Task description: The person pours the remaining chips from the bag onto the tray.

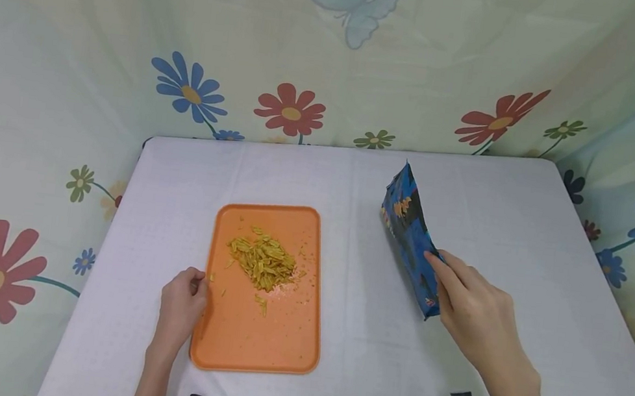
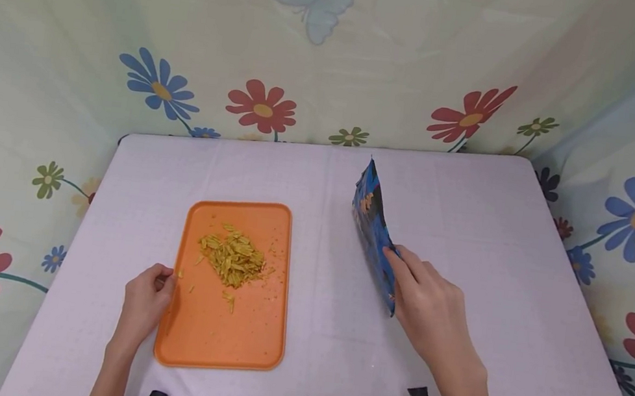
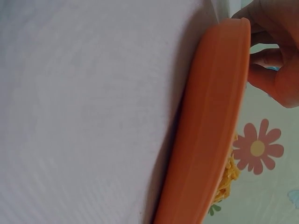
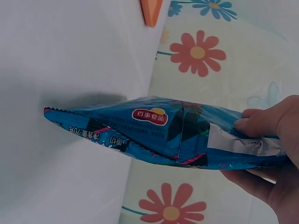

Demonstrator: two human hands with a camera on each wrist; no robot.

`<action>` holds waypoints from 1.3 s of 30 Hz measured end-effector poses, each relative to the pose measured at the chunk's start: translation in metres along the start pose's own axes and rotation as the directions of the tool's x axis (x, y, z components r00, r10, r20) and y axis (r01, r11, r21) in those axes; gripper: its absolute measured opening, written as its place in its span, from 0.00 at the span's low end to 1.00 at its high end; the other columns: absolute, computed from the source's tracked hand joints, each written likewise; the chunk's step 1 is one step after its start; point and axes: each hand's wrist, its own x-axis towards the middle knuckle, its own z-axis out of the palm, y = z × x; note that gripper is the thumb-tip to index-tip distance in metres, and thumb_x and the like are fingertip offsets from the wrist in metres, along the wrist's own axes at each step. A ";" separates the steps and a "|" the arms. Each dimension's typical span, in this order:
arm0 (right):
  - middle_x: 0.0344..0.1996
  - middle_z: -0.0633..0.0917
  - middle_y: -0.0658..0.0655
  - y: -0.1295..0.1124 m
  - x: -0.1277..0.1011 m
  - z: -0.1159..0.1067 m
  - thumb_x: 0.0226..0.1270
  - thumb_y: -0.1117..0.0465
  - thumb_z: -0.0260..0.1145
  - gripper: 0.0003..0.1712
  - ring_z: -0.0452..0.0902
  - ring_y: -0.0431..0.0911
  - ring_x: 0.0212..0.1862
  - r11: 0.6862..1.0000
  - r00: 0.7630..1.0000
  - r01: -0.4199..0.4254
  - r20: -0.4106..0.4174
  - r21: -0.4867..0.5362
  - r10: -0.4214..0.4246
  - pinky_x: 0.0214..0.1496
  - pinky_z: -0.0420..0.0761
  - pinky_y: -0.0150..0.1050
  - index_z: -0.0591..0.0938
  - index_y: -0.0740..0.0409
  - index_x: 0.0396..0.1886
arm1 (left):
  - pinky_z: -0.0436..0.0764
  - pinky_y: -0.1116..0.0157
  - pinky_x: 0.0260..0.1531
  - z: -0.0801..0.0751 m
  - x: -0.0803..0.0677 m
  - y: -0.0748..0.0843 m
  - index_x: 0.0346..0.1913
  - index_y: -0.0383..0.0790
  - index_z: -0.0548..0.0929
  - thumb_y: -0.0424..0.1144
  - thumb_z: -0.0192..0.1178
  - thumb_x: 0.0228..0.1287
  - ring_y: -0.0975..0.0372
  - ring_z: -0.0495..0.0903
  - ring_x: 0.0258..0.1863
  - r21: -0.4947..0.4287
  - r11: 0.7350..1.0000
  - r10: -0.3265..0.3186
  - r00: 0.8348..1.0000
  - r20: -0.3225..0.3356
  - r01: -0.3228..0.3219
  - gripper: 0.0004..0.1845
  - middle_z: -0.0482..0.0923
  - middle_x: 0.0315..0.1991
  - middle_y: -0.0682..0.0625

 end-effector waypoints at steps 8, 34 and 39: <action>0.47 0.87 0.65 -0.007 0.000 0.007 0.81 0.61 0.52 0.19 0.88 0.59 0.37 1.000 1.000 0.018 -0.007 0.018 -0.018 0.24 0.83 0.51 0.85 0.66 0.56 | 0.73 0.71 0.19 -0.001 0.000 0.001 0.45 0.26 0.83 0.26 0.56 0.72 0.59 0.77 0.24 0.000 1.000 -0.001 1.000 0.003 0.001 0.07 0.83 0.32 0.39; 0.45 0.80 0.70 -0.036 0.011 0.031 0.51 0.79 0.67 0.23 0.84 0.62 0.42 0.998 0.994 0.056 0.092 0.026 -0.058 0.29 0.86 0.50 0.82 0.68 0.51 | 0.74 0.71 0.21 0.002 0.000 0.000 0.46 0.25 0.83 0.27 0.56 0.71 0.58 0.77 0.26 -0.001 1.000 0.006 1.000 -0.009 -0.006 0.08 0.83 0.33 0.38; 0.45 0.79 0.70 -0.043 0.012 0.035 0.51 0.79 0.67 0.22 0.85 0.59 0.41 0.998 0.989 0.058 0.136 0.025 -0.061 0.28 0.86 0.47 0.82 0.68 0.49 | 0.74 0.71 0.20 0.002 0.000 0.000 0.46 0.26 0.83 0.27 0.57 0.71 0.58 0.77 0.25 0.000 1.000 -0.002 1.000 -0.012 0.002 0.08 0.83 0.33 0.38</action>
